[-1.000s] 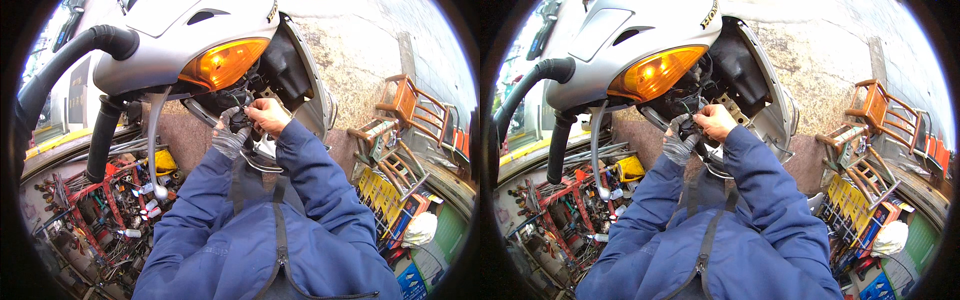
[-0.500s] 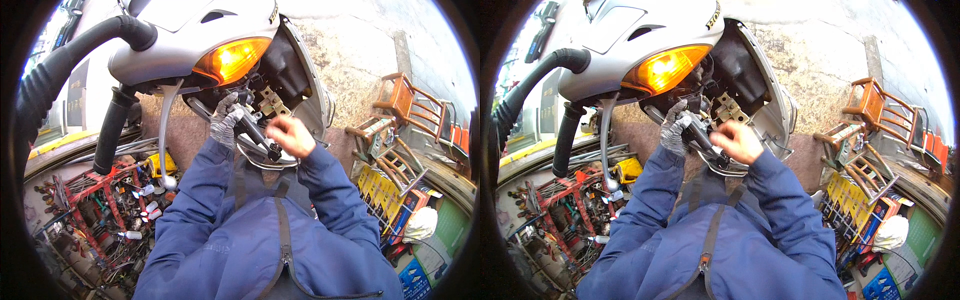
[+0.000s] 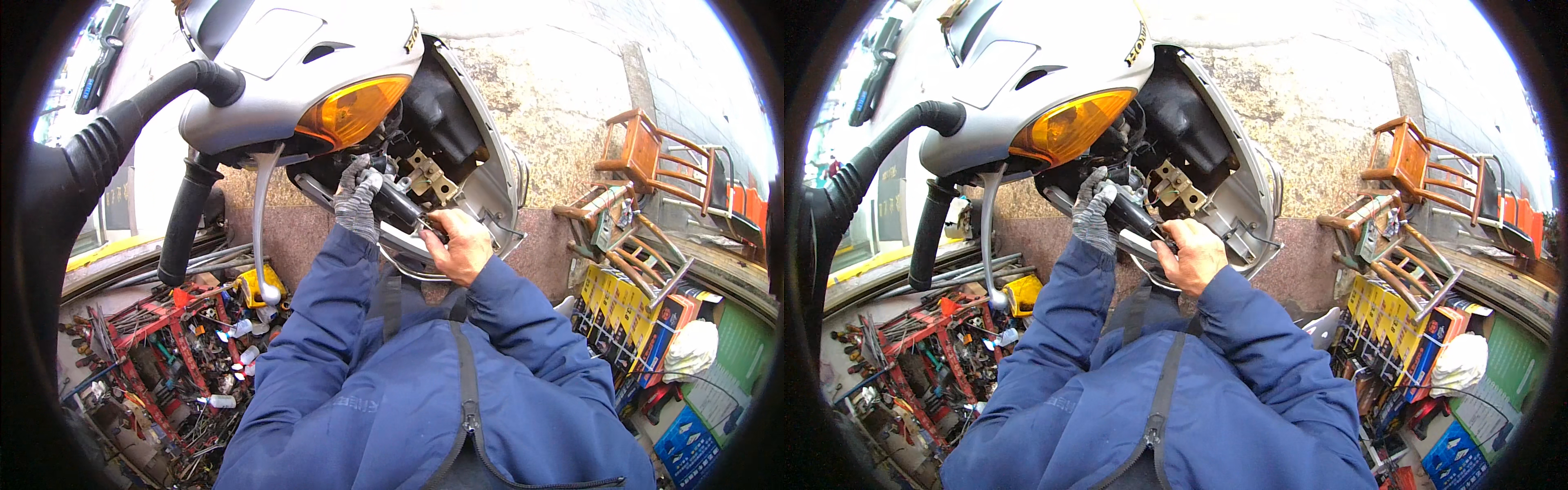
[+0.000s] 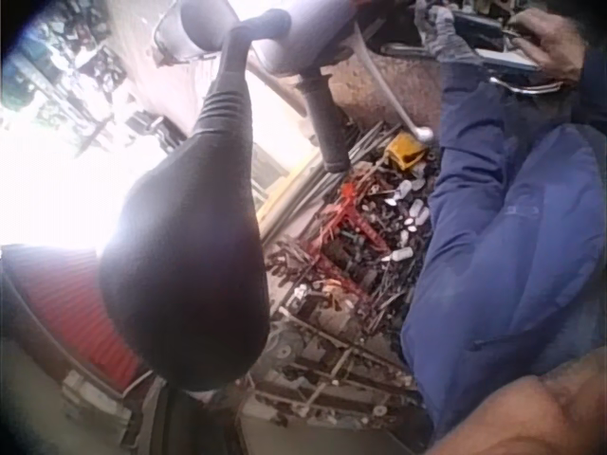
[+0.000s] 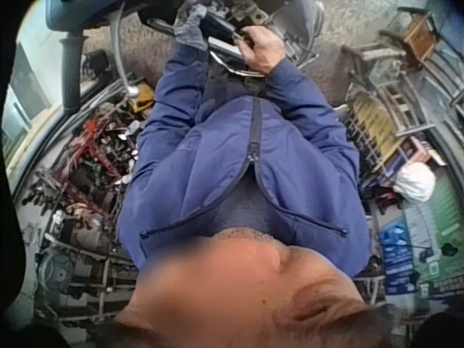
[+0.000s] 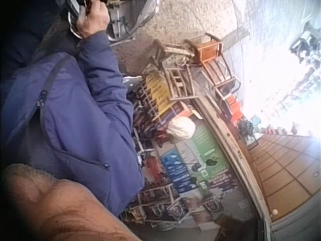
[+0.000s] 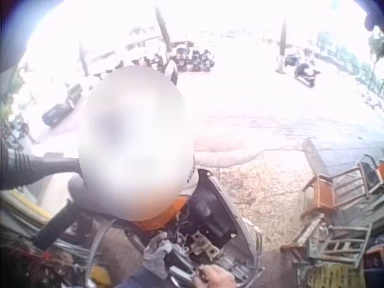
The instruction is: The person removes a small electrical component from a scooter, then uses a multimeter to test its terminals while seated. After testing, the person reconnects the component to the scooter wiring and checks the headlight.
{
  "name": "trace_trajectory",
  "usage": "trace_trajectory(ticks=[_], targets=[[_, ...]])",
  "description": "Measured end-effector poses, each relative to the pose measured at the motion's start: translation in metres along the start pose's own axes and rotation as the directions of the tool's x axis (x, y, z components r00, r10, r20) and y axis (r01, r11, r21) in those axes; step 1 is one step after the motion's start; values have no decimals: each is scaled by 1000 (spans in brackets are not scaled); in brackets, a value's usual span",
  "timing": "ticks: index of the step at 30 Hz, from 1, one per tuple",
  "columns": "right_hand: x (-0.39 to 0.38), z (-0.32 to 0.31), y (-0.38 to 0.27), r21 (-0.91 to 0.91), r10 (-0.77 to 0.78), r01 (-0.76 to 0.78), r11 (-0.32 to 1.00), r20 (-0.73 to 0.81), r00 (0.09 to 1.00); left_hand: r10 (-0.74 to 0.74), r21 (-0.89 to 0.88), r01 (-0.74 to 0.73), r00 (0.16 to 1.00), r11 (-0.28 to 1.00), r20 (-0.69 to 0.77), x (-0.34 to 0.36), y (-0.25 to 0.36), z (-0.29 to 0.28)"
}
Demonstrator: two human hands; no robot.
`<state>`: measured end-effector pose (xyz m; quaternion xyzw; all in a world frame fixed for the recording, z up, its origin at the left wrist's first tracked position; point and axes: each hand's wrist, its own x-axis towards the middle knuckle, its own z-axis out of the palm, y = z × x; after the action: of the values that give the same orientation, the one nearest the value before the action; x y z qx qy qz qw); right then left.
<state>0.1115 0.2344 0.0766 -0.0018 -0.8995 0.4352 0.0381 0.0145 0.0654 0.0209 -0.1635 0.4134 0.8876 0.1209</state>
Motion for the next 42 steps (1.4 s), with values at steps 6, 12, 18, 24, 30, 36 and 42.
trace_trajectory(ticks=[6,12,18,24,30,36,42], targets=[[-7,-2,5,106,35,-37,994,20,999,10,-22,-9,1000,1000,27,-1,2,-1],[-11,7,8,228,138,-143,963,36,990,-23,-55,24,1000,998,18,-1,1,-7],[-17,23,19,572,459,-661,486,477,750,-6,-39,10,995,999,102,2,0,-15],[-16,23,15,504,365,-515,694,370,854,-35,-41,39,993,998,111,-3,1,-17],[-8,18,7,414,365,-471,779,312,877,-85,-144,104,988,984,127,-8,4,-17],[5,20,3,299,332,-403,865,261,906,-33,-160,54,991,986,129,-8,-2,-20],[16,23,-4,243,383,-468,850,326,864,-66,-165,92,985,982,157,-8,-4,-23]])
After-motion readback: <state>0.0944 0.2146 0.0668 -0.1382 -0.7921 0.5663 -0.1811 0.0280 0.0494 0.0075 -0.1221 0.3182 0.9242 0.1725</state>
